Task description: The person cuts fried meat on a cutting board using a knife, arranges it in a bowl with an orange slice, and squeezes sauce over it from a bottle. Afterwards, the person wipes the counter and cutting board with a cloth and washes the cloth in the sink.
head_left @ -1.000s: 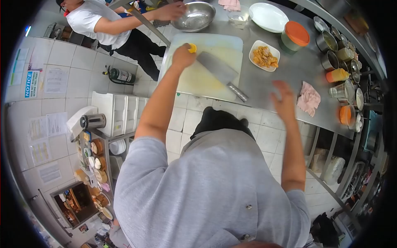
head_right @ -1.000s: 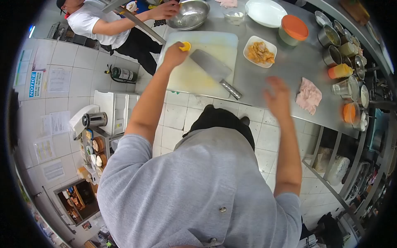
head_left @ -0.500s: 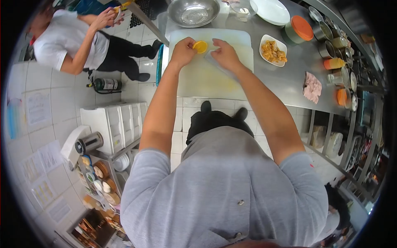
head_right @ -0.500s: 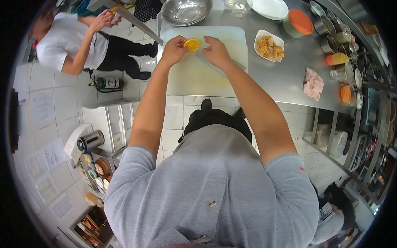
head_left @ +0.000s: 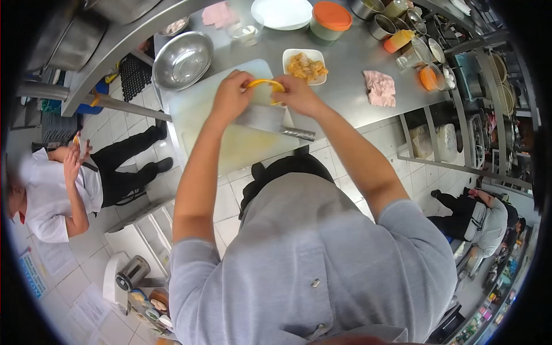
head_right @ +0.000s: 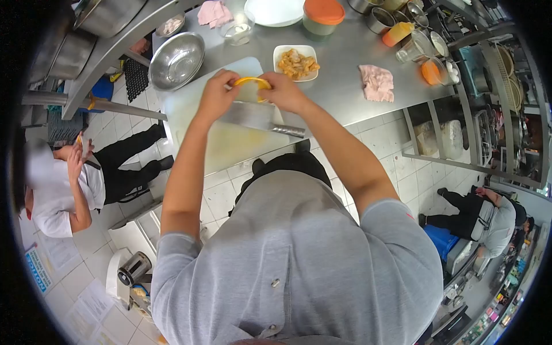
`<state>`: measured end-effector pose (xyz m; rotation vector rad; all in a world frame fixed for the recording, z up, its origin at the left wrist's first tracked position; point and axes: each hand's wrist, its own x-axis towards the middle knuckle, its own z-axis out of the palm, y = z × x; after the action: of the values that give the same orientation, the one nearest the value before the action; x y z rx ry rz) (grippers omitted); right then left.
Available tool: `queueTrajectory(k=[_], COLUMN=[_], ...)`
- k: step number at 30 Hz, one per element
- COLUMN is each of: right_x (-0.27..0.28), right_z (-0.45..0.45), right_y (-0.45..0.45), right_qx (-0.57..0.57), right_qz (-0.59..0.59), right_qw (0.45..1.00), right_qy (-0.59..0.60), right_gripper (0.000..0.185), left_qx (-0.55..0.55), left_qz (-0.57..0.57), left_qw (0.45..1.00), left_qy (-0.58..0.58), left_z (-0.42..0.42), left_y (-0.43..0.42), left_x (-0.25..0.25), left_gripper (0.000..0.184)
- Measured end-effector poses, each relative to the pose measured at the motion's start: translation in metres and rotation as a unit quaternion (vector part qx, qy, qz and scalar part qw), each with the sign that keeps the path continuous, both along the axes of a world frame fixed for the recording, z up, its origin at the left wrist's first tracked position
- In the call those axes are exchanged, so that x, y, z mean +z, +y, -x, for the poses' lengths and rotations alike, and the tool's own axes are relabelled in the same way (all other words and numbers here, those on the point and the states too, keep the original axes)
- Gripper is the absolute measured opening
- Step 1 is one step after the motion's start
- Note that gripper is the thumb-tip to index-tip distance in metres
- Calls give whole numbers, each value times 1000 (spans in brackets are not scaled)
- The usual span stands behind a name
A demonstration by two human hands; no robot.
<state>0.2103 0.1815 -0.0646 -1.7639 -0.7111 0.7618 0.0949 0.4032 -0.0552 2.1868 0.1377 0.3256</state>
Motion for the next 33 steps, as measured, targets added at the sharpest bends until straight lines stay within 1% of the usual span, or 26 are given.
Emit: queueTrajectory(k=[1,2,3,4,5,6,7,8,9,10,11,13,15,16,18,19,21,23,25,27,28,29,31,33], right_x=[-4,-5,-6,-7,-4,3,7,2,-5,-12,-11,11,-1,-8,-18,-23,-39,-51,-59,-49,-40,-32,-23,-38], right_z=[-17,-38,-63,-83,-97,-112,-122,-128,-131,-134,-133,-127,-139,-144,-148,-150,-157,-157,-155,-154,-155,-158,-171,-192], right_y=[-15,-29,-40,-47,-51,-54,-56,-58,-60,-63,-75,-102,-121,-124,-116,-111,-99,-91,-87,-94,-100,-109,-145,-199], right_qx=[-32,-31,-63,-95,-93,-116,-138,-134,-116,-96,-85,-74,-65,-64,-58,-54,-36,-15,-3,-1,-5,-1,-35,-59], right_qz=[-18,-22,22,65,62,78,94,91,132,172,171,262,246,227,194,166,169,174,145,142,139,138,113,120], right_qw=[999,999,996,991,991,988,984,985,975,958,961,934,941,946,952,955,950,945,933,940,946,947,957,930], right_qy=[-32,-33,-53,-72,-70,-67,-63,-60,-135,-209,-202,-230,-223,-223,-231,-238,-259,-277,-329,-309,-292,-289,-264,-343], right_gripper=[34,34,36,37,37,37,37,37,38,38,38,38,36,34,33,32,32,32,38,38,37,37,33,38], left_qx=[2,5,8,10,16,22,25,25,25,30,25,25,121,122,102,107,108,96,85,79,83,117,183,249], left_qz=[-2,-34,-67,-71,-106,-141,-144,-156,-167,-168,-156,-143,-72,-76,-29,-32,-47,-56,-64,-82,-82,-55,-12,6], left_qw=[1000,999,997,997,992,987,987,986,984,984,987,989,990,989,992,991,991,990,988,988,987,988,982,968], left_qy=[-1,-22,-42,-42,-59,-75,-73,-61,-48,-41,-29,-24,14,17,70,69,63,87,112,108,112,81,35,5], left_z=[-21,-43,-63,-82,-99,-114,-129,-140,-145,-143,-140,-137,-124,-124,-129,-133,-143,-154,-155,-151,-145,-130,-88,-33], left_y=[-14,-27,-39,-49,-59,-66,-70,-73,-75,-73,-72,-66,-68,-70,-72,-75,-81,-88,-88,-88,-84,-77,-60,-36], left_x=[-5,-7,-9,-12,-15,-20,-26,-29,-35,-40,-42,-41,-45,-45,-48,-51,-63,-69,-72,-64,-58,-47,-38,-29], left_gripper=[17,17,17,17,15,14,14,20,26,26,29,31,32,32,35,35,41,41,42,41,41,41,40,40])
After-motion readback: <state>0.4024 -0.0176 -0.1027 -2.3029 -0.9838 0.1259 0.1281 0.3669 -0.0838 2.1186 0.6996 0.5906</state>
